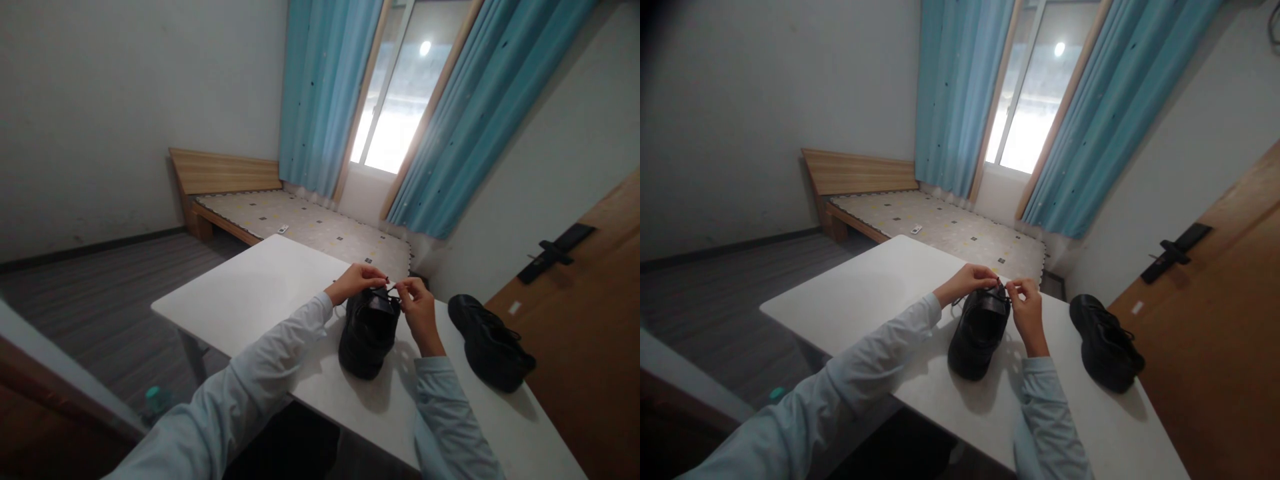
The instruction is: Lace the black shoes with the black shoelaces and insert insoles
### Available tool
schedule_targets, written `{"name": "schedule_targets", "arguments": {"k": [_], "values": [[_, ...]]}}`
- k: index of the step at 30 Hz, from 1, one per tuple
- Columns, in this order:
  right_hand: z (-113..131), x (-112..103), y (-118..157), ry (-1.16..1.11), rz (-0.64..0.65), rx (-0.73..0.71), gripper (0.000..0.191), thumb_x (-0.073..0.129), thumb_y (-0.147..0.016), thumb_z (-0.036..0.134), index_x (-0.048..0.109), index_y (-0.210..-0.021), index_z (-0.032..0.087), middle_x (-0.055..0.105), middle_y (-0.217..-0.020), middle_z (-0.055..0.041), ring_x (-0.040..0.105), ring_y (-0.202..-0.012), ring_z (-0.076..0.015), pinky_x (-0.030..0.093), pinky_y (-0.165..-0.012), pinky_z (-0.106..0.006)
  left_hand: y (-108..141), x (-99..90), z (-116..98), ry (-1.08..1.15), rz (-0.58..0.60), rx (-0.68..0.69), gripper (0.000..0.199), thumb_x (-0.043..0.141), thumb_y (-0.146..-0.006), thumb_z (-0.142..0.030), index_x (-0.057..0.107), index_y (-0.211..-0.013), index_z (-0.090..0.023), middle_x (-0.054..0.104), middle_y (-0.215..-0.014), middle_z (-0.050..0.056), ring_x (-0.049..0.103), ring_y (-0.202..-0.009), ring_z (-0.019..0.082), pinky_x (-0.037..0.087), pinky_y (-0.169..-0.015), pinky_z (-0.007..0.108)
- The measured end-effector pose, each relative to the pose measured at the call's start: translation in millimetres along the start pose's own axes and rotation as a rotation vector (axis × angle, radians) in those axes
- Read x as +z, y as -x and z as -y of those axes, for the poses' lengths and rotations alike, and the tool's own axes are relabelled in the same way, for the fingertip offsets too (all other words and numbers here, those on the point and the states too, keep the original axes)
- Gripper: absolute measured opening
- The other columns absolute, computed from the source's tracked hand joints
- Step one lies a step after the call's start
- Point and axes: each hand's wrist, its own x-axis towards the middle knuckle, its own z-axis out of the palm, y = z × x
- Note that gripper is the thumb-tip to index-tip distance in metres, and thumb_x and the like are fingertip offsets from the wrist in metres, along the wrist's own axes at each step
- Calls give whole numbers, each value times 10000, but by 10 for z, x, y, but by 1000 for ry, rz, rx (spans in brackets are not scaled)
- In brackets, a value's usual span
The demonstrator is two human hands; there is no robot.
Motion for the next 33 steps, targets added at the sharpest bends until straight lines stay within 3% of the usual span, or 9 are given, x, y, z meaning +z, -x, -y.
{"name": "schedule_targets", "arguments": {"k": [4, 10, 20, 33], "values": [[73, 23, 10, 30, 7, -61, 265, 572, -790, 439, 583, -706, 188, 535, -763, -13, 522, -693, -145, 439, -600, -266, 6, 18, -8, 14, 26, -34, 443, 798, -543, -410, 692, -808, -72, 704, -752, 68, 626, -717, 140, 467, -784, 297], [132, 40, 30, 75, -29, -74, 247, 569, -798, 412, 582, -702, 185, 507, -796, -16, 513, -701, -142, 425, -562, -251, 4, 17, 19, 21, 56, -28, 443, 801, -534, -418, 684, -787, -74, 696, -726, 58, 624, -691, 130, 471, -778, 293], [75, 89, 50, 131, -100, -77, 228, 582, -798, 383, 592, -697, 178, 480, -857, -28, 489, -699, -134, 408, -476, -218, -8, 28, 89, -39, 73, -5, 452, 779, -567, -426, 685, -821, -64, 699, -764, 78, 624, -705, 131, 476, -761, 286], [112, 106, 63, 200, -129, -99, 263, 567, -810, 401, 567, -664, 183, 496, -863, -38, 491, -705, -143, 410, -517, -248, 22, 51, 22, -265, 56, 43, 330, 693, -690, -375, 706, -839, -81, 708, -803, 69, 624, -758, 153, 467, -769, 261]]}}
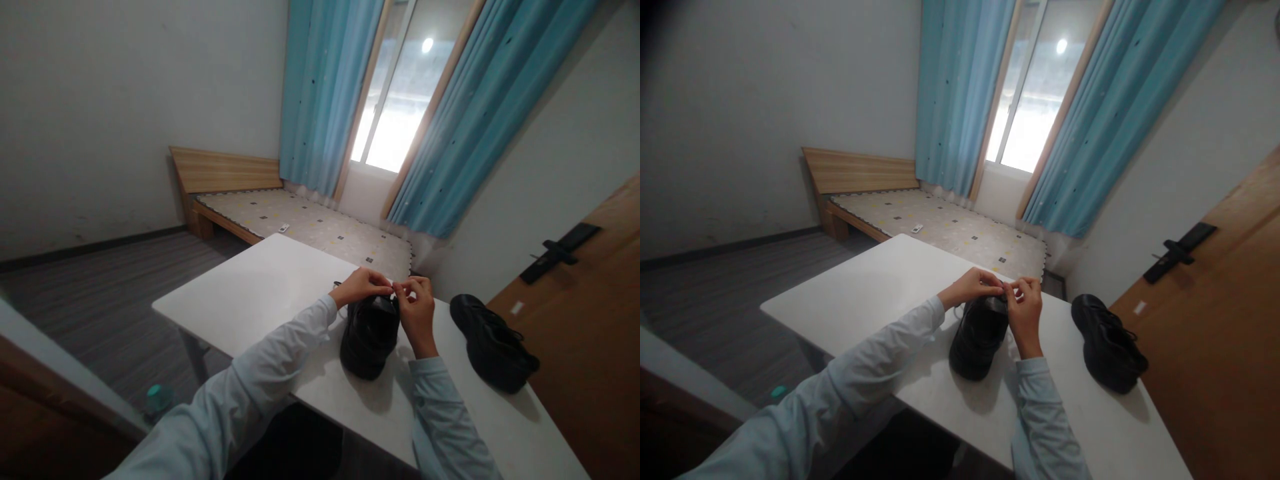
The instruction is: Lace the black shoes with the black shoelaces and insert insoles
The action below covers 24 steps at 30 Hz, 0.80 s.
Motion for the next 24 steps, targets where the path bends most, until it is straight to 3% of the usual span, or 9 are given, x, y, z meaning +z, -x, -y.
{"name": "schedule_targets", "arguments": {"k": [4, 7, 9, 12, 18, 24], "values": [[-85, -13, -45, -166, 73, 117, 299, 569, -793, 480, 614, -834, 186, 579, -956, -73, 561, -833, -190, 465, -635, -300, -15, -4, -13, -5, -44, 31, 292, 667, -726, -357, 682, -830, -85, 681, -766, 47, 597, -730, 131, 453, -742, 246], [-181, 12, -59, -288, 246, 212, 531, 690, -676, 496, 554, -1102, 209, 618, -1065, -94, 574, -1007, -245, 461, -833, -411, -41, -8, -1, 5, -85, 54, 257, 656, -743, -341, 658, -815, -94, 655, -748, 27, 581, -729, 117, 443, -728, 232], [-217, 53, -42, -324, 350, 257, 620, 751, -613, 463, 534, -1139, 218, 614, -1133, -102, 546, -1104, -268, 424, -916, -452, -56, -6, 6, 62, -117, 60, 252, 664, -738, -332, 633, -823, -97, 643, -751, 20, 584, -725, 110, 444, -721, 227], [-199, 121, 4, -375, 425, 288, 598, 770, -597, 432, 556, -1113, 218, 627, -1140, -93, 551, -1119, -268, 409, -959, -451, -65, 3, 2, 205, -138, 70, 280, 675, -729, -344, 587, -840, -102, 632, -751, 16, 599, -704, 105, 456, -707, 228], [-99, 189, 43, -335, 423, 301, 565, 773, -575, 420, 579, -1059, 203, 658, -1037, -71, 593, -1022, -267, 442, -919, -458, -75, 2, -100, 235, -154, 70, 266, 674, -733, -327, 557, -842, -113, 620, -720, 2, 598, -644, 91, 476, -655, 218], [-135, 188, 69, -324, 380, 326, 714, 775, -568, 430, 491, -1190, 228, 599, -1143, -91, 561, -1066, -258, 426, -941, -454, -149, -26, -295, 103, -232, 60, 146, 619, -772, -245, 565, -810, -115, 631, -762, 16, 618, -628, 93, 484, -600, 200]]}}
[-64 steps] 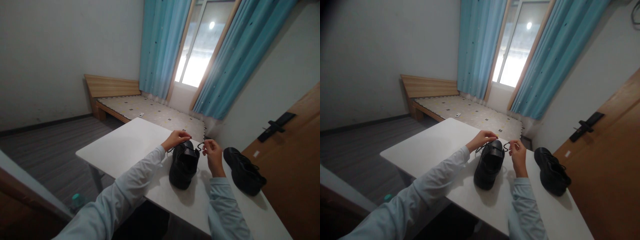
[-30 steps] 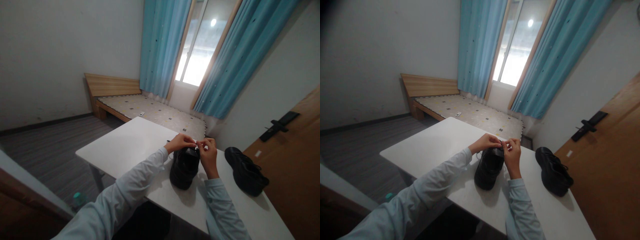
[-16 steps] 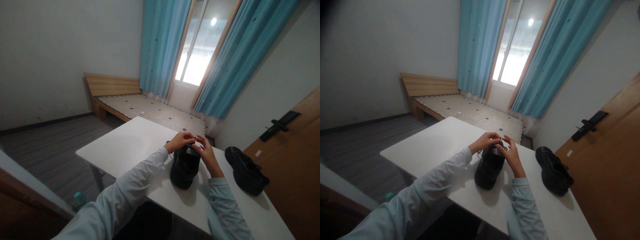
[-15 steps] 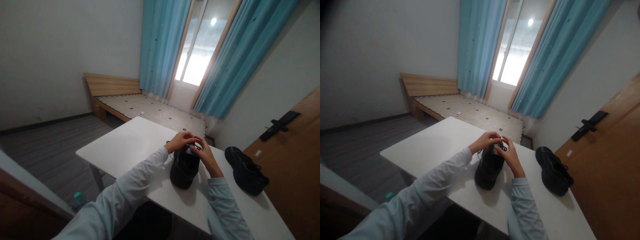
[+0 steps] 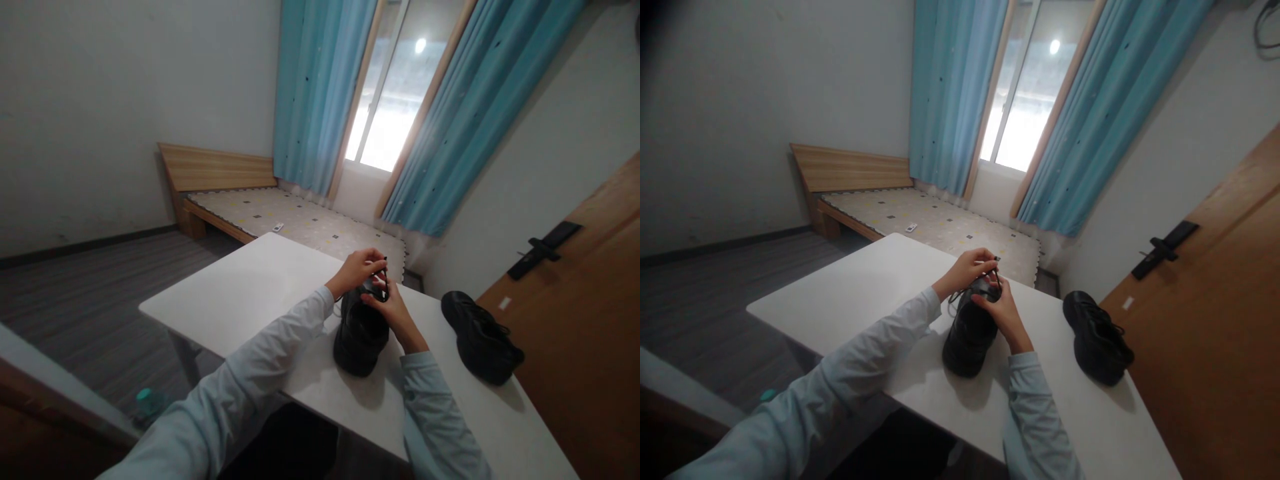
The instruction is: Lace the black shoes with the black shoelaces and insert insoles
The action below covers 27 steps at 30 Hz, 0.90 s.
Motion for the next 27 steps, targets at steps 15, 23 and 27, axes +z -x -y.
{"name": "schedule_targets", "arguments": {"k": [15, 23, 27], "values": [[-16, -34, 21, 53, -44, 138, 983, 784, -488, 532, 346, -1297, 186, 518, -1199, -144, 535, -1104, -290, 403, -969, -438, -408, -60, -841, -179, 97, 114, 120, 581, -802, -210, 570, -840, -96, 664, -793, 50, 613, -612, 92, 513, -608, 244], [-55, -40, 22, 70, -87, 104, 915, 794, -482, 502, 393, -1248, 203, 556, -1147, -117, 548, -1072, -294, 411, -957, -467, -489, -24, -1055, -279, 94, 265, 130, 614, -780, -219, 594, -809, -94, 640, -696, 8, 605, -589, 65, 501, -582, 167], [-11, -34, 40, 58, -81, 128, 938, 792, -477, 519, 369, -1248, 194, 534, -1170, -131, 521, -1117, -298, 403, -969, -463, -566, -79, -1212, -206, -14, 327, 152, 575, -819, -222, 587, -903, -95, 645, -787, 17, 641, -729, 91, 501, -642, 172]]}}
